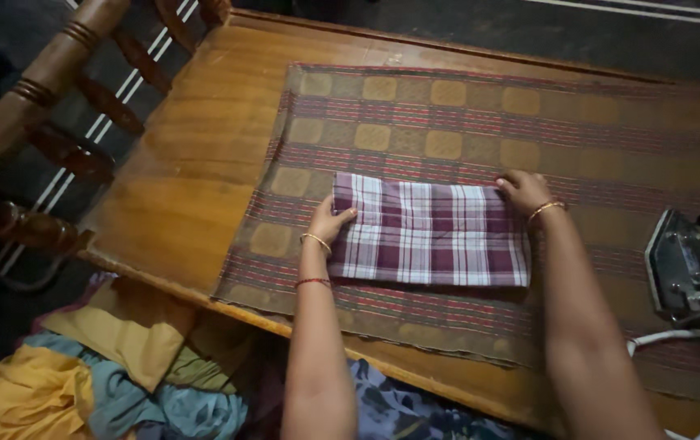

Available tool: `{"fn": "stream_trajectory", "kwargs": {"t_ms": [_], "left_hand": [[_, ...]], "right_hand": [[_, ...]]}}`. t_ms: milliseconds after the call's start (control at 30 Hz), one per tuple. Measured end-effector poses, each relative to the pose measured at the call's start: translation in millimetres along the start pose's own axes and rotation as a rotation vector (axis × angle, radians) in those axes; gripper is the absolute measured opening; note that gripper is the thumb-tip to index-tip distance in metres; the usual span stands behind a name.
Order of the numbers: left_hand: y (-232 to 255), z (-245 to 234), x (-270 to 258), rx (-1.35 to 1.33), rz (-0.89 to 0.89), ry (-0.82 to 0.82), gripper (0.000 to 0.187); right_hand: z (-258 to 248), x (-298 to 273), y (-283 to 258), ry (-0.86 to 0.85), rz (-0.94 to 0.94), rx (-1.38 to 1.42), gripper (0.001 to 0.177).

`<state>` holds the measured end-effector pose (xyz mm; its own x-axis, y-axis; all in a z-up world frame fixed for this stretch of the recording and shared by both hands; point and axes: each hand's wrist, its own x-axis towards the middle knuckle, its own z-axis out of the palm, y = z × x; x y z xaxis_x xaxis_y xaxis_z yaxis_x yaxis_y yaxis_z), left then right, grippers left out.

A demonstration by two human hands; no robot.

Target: The person irons a plaid shirt on a wooden surface covered with a patterned mat, smoothing the fabric by hand and using an iron to press the sleeves and torso before folding the garment into a rectangle.

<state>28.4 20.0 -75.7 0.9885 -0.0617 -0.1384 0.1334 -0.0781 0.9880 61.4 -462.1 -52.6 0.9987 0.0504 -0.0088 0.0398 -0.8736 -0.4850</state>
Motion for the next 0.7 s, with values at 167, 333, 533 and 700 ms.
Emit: {"fn": "stream_trajectory", "kwargs": {"t_ms": [167,333,533,700], "left_hand": [[3,0,-2,-0.101,0.025,-0.045,0.043],[14,1,-11,-0.164,-0.023,-0.044,0.04],[16,7,-9,-0.084,0.009,-0.008,0.042],[0,11,1,0.161,-0.049,0.09,0.038]], "right_hand": [[-11,0,-17,-0.067,0.139,-0.127,0.044],[-27,1,-28,-0.144,0.211,-0.145,0.053],[-30,5,-20,-0.27,0.226,-0.394,0.064],[-17,-6,5,-0.171,0.211,-0.552,0.059]]}}
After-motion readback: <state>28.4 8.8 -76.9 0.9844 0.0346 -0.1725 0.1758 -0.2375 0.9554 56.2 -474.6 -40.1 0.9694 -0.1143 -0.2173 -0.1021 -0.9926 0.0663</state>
